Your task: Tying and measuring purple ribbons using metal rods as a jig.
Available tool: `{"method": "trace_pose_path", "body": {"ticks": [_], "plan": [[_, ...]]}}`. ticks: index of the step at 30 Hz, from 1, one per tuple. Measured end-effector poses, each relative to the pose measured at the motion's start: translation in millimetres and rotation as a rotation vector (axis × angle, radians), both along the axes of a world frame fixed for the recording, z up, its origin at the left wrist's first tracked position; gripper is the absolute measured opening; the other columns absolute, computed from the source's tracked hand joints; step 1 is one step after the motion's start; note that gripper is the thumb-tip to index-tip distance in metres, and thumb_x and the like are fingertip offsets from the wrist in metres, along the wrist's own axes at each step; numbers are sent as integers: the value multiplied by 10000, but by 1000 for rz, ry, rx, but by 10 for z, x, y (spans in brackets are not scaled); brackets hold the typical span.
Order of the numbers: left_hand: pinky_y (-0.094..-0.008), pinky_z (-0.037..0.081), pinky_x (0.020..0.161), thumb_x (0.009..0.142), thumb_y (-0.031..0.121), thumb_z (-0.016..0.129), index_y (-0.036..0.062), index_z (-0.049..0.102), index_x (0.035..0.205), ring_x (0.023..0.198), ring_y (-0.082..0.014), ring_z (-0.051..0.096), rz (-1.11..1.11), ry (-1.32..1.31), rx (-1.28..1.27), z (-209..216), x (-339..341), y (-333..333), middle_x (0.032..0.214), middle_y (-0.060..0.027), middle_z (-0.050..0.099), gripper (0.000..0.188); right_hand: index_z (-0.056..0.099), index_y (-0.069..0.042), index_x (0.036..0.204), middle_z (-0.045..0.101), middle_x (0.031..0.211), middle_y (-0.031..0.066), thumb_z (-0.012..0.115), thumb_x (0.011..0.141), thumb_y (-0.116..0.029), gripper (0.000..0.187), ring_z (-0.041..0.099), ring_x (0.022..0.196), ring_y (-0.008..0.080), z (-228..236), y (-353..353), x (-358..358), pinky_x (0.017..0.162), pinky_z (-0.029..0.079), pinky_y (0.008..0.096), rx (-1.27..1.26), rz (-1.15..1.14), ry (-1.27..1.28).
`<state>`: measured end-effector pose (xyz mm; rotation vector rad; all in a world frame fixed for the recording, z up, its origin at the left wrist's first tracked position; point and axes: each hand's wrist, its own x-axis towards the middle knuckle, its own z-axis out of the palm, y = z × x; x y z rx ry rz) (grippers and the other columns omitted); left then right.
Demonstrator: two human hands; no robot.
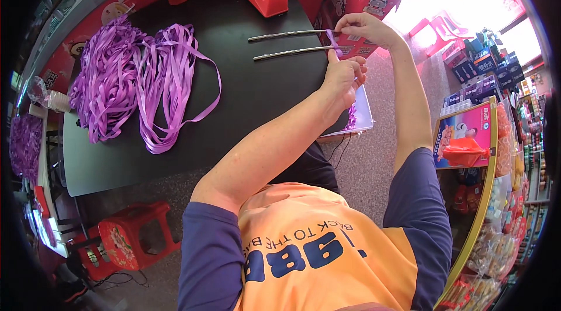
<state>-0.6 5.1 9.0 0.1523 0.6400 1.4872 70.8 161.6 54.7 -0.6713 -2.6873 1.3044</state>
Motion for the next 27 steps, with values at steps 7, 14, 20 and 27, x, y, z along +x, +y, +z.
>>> {"method": "trace_pose_path", "body": {"ticks": [7, 14, 20, 27], "plan": [[-317, 411, 637, 622, -144, 435, 194, 202, 1314, 775, -191, 508, 8, -2, 23, -20, -22, 5, 923, -68, 534, 805, 682, -2, 883, 628, 789, 28, 624, 850, -290, 296, 561, 774, 88, -39, -226, 3, 719, 446, 229, 12, -387, 8], [-341, 437, 690, 684, -156, 432, 198, 287, 1280, 831, -221, 518, 25, 2, -9, -12, -5, -4, 992, -78, 517, 708, 675, -8, 773, 603, 666, 1, 670, 801, -226, 220, 537, 627, 65, -197, -197, -18, 568, 426, 226, -4, -381, 7], [-343, 438, 683, 680, -157, 433, 191, 295, 1267, 835, -223, 521, 24, -18, 6, -27, -18, 11, 991, -74, 519, 696, 695, 14, 822, 646, 700, 50, 670, 761, -202, 226, 567, 645, 113, -268, -146, -51, 626, 456, 281, 1, -402, -47], [-360, 428, 694, 654, -166, 433, 175, 323, 1216, 846, -243, 524, 30, -35, 15, -53, -21, 12, 1002, -72, 516, 667, 707, -19, 878, 646, 687, 90, 653, 767, -246, 259, 581, 649, 121, -233, -298, -40, 648, 467, 296, 222, -514, -121]]}}
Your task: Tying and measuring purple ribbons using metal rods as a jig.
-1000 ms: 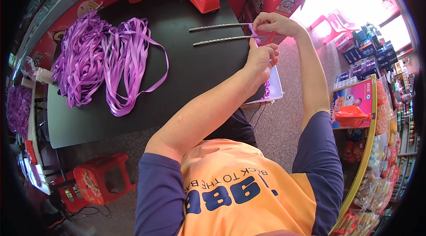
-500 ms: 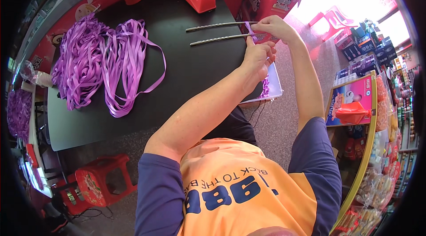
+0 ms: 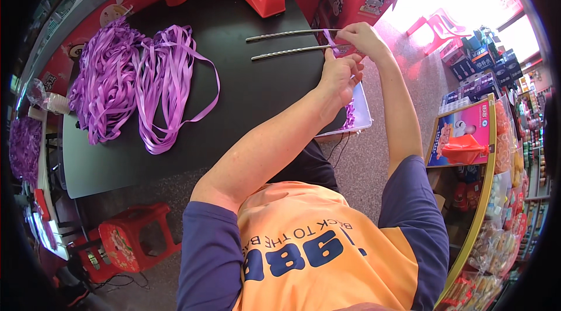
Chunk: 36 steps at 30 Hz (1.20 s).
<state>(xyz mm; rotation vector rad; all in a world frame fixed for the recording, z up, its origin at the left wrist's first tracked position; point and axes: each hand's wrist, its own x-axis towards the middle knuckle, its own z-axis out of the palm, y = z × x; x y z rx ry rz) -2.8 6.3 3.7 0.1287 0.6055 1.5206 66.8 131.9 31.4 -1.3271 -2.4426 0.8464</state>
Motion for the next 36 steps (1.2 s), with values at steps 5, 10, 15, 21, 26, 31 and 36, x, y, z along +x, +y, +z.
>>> {"method": "trace_pose_path", "body": {"ticks": [5, 10, 15, 21, 26, 31, 36], "plan": [[-360, 428, 698, 674, -150, 419, 172, 336, 1219, 846, -220, 537, 15, 26, 15, 3, 3, 5, 940, -75, 540, 638, 705, -8, 865, 633, 686, 54, 648, 805, -279, 283, 562, 583, 108, 4, -81, -30, 531, 452, 273, -224, -75, 151], [-363, 436, 727, 696, -104, 415, 80, 421, 1184, 904, -220, 557, 65, 52, 37, -36, 1, 59, 914, -100, 573, 521, 674, 6, 842, 610, 703, 36, 653, 819, -233, 241, 523, 542, 90, -184, 15, -111, 482, 419, 228, -564, -33, 329], [-368, 464, 780, 736, -23, 424, -75, 528, 971, 940, -242, 554, -134, -36, -88, 240, 72, -178, 991, -138, 582, 262, 676, 6, 829, 624, 714, 42, 661, 825, -291, 297, 550, 635, 106, -232, 21, -31, 578, 447, 272, -605, -48, 364], [-302, 453, 856, 777, 12, 475, 15, 443, 1305, 976, -179, 561, -494, 470, 335, 698, -334, -1127, 1062, -127, 590, 528, 706, -26, 874, 676, 784, 109, 644, 819, -373, 357, 621, 748, 155, 128, 139, -13, 729, 469, 286, 107, -93, 139], [-290, 448, 849, 798, -52, 453, 40, 545, 1209, 942, -191, 585, -360, 1300, 470, 493, -865, -1615, 974, -84, 633, 431, 670, -11, 988, 666, 846, 54, 662, 814, -263, 307, 598, 760, 106, 89, 344, -198, 688, 461, 238, -282, 331, 243], [-295, 471, 765, 771, -97, 501, 21, 617, 1079, 868, -236, 605, 109, 1810, 404, 203, -1165, -1814, 929, -92, 639, 350, 653, -2, 865, 654, 739, 41, 681, 794, -160, 176, 539, 572, 51, -50, 564, -344, 493, 389, 175, -760, 423, 129], [-301, 468, 770, 758, -116, 501, 16, 629, 1046, 888, -237, 596, 68, 1758, 274, 254, -1160, -1773, 930, -100, 635, 341, 641, 2, 818, 648, 676, 40, 677, 793, -146, 154, 557, 540, 57, -16, 640, -352, 467, 392, 169, -767, 462, 59]]}}
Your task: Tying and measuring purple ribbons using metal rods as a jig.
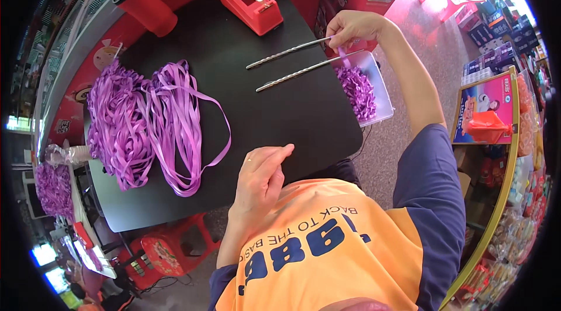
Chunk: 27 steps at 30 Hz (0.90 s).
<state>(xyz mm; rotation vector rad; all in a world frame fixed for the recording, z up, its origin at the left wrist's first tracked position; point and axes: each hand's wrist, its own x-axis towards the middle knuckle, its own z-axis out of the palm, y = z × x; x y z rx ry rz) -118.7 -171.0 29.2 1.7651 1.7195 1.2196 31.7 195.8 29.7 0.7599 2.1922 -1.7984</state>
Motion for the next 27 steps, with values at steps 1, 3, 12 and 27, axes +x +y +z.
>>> {"method": "trace_pose_path", "body": {"ticks": [1, 3, 12, 27], "plan": [[-319, 462, 771, 730, -110, 518, 27, 621, 1063, 874, -245, 591, -15, 20, 4, -18, -10, -8, 935, -94, 623, 374, 641, 2, 818, 648, 676, 40, 677, 793, -146, 154, 557, 540, 57, 5, 8, -12, 467, 392, 169, -14, -3, -5], [-337, 456, 772, 702, -104, 534, 38, 614, 1080, 859, -254, 586, -34, 34, -4, -52, -32, 3, 940, -88, 610, 411, 647, 19, 813, 650, 691, 44, 683, 780, -174, 199, 596, 600, 76, -3, 34, -31, 553, 462, 198, 39, 14, -29], [-336, 450, 762, 692, -130, 524, 26, 626, 1065, 867, -257, 579, -86, -2, -30, 10, -62, 72, 951, -90, 609, 417, 648, -47, 771, 624, 651, 16, 628, 819, -213, 174, 527, 542, 57, -11, 478, 1093, 479, 391, 205, 300, -244, -193], [-340, 457, 770, 771, 29, 615, 20, 629, 1059, 851, -241, 590, -223, -408, 129, 144, -264, -278, 919, -91, 614, 289, 631, -17, 1095, 645, 1016, 64, 459, 953, -242, 317, 586, 922, 157, -186, -601, 717, 842, 460, 290, 1001, -1082, 395]]}}
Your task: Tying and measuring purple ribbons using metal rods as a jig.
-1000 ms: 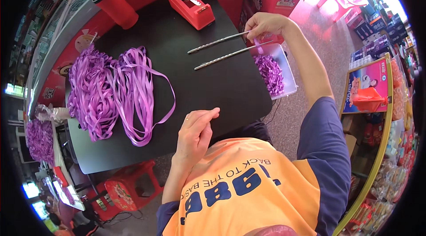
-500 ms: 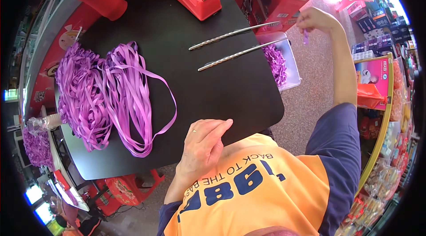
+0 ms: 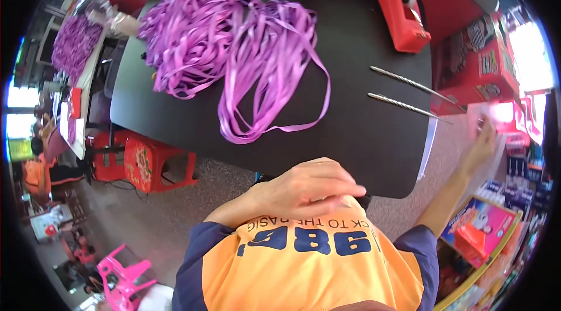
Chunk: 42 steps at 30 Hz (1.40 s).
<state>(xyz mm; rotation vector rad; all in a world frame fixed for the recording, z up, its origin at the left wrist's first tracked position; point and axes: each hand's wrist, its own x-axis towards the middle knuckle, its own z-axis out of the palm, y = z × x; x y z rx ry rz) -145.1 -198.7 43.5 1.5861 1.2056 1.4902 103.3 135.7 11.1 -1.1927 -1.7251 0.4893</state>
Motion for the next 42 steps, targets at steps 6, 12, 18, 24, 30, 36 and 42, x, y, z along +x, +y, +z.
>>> {"method": "trace_pose_path", "body": {"ticks": [6, 12, 18, 24, 30, 36, 42], "plan": [[-330, 472, 740, 693, -27, 605, -23, 655, 1011, 819, -242, 615, 212, -66, 98, 127, -315, -353, 897, -120, 646, 322, 645, 21, 985, 638, 967, 64, 493, 927, -118, 214, 578, 880, 143, 1026, -521, -898, 796, 457, 268, 32, 526, 17], [-268, 470, 736, 703, -88, 552, -39, 654, 981, 842, -183, 610, 611, -170, 47, -17, -402, -861, 893, -117, 636, 300, 646, -4, 930, 623, 858, 86, 616, 825, -90, 140, 593, 750, 181, 1246, -1128, -2441, 681, 463, 276, 164, 1261, -373], [-195, 421, 695, 835, -77, 501, -33, 638, 1022, 813, -93, 564, 954, -281, -96, -128, -430, -1258, 887, -69, 615, 236, 652, 28, 903, 634, 782, 136, 634, 806, -198, 246, 606, 697, 208, 796, -1130, -3572, 660, 468, 317, 201, 1280, -440], [-183, 428, 736, 861, -52, 506, -20, 642, 1025, 846, -88, 569, 1179, -344, -69, -254, -487, -1577, 895, -43, 607, 216, 694, -2, 780, 654, 705, 151, 681, 721, -354, 357, 638, 671, 259, 409, -1083, -4138, 659, 495, 356, -96, 1018, -802], [-180, 428, 737, 865, -50, 507, -19, 640, 1031, 854, -88, 571, 1184, -359, -66, -261, -456, -1665, 906, -42, 606, 215, 704, -24, 808, 649, 692, 138, 685, 713, -360, 349, 636, 653, 234, 492, -1177, -4043, 653, 492, 336, -49, 1048, -686], [-198, 438, 755, 866, -53, 503, -25, 637, 1031, 854, -92, 571, 1131, -326, -61, -248, -388, -1594, 907, -45, 606, 214, 660, 10, 896, 661, 810, 77, 615, 855, -239, 256, 619, 736, 161, 1025, -1559, -3528, 701, 470, 282, -142, 1416, 52], [-197, 435, 760, 866, -53, 500, -28, 634, 1034, 854, -89, 565, 1092, -302, -36, -233, -251, -1629, 911, -49, 604, 217, 481, -46, 817, 568, 792, 62, 417, 953, -187, 206, 582, 645, 156, 1761, -1565, -2386, 686, 487, 352, -901, 2002, 759]]}}
